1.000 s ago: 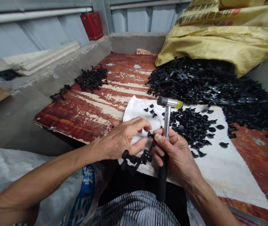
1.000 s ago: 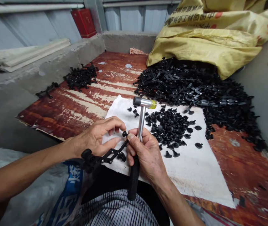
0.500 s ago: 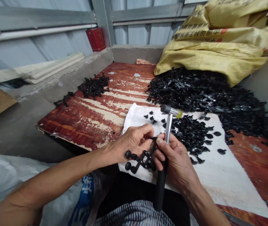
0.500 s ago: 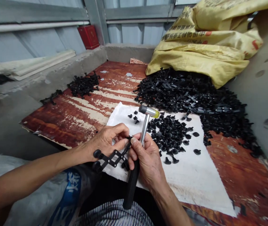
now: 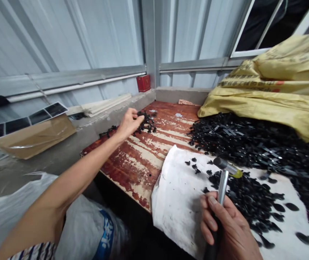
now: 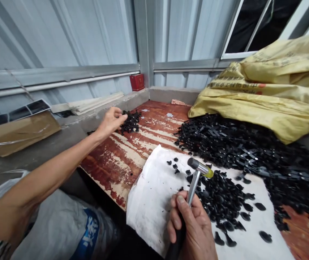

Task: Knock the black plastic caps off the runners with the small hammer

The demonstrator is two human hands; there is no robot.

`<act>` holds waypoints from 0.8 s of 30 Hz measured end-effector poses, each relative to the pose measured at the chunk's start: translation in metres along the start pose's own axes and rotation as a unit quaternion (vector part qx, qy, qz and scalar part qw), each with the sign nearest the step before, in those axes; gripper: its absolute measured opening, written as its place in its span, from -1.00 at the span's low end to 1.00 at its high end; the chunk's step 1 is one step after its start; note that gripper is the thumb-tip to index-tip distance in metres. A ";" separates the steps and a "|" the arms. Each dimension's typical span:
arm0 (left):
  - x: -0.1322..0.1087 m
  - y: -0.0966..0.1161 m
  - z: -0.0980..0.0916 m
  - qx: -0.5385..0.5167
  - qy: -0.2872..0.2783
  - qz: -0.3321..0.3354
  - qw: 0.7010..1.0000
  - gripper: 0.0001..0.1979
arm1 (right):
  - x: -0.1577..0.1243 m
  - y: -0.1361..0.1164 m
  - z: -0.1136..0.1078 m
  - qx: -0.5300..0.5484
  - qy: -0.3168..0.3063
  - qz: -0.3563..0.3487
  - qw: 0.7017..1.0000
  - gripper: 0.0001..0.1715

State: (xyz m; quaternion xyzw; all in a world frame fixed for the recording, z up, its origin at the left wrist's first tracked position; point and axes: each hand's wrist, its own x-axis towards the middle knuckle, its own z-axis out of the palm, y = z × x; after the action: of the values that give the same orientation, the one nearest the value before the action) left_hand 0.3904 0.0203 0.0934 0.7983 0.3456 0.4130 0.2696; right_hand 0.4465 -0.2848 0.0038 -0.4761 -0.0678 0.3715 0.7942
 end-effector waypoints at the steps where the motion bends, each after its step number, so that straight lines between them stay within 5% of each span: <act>1: 0.009 -0.007 -0.004 0.050 0.058 -0.011 0.997 -0.83 | -0.001 -0.001 0.001 0.006 0.004 -0.002 1.000 -0.67; 4: 0.003 -0.020 0.002 0.105 0.082 0.013 0.991 -0.84 | -0.002 -0.002 0.006 0.018 0.009 -0.009 1.000 -0.69; 10: -0.070 0.000 0.056 0.073 -0.162 0.204 0.963 -0.93 | -0.017 0.001 0.000 0.055 -0.058 -0.001 0.997 -0.70; 13: -0.089 0.020 0.076 0.065 -0.201 0.297 0.931 -0.86 | -0.036 -0.004 -0.013 0.078 -0.011 0.004 0.997 -0.72; 19: -0.093 0.056 0.112 0.059 -0.258 0.393 0.881 -0.80 | -0.052 -0.024 -0.060 0.086 0.085 -0.096 0.988 -0.80; 24: -0.068 0.082 0.152 0.096 -0.298 0.345 0.885 -0.80 | -0.045 -0.030 -0.075 0.102 0.112 -0.136 0.979 -0.79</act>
State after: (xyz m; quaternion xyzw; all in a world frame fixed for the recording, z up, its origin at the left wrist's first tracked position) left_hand 0.5176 -0.1045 0.0416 0.9745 -0.0100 0.1875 0.1226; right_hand 0.4647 -0.3753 -0.0015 -0.4177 -0.0049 0.2092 0.8842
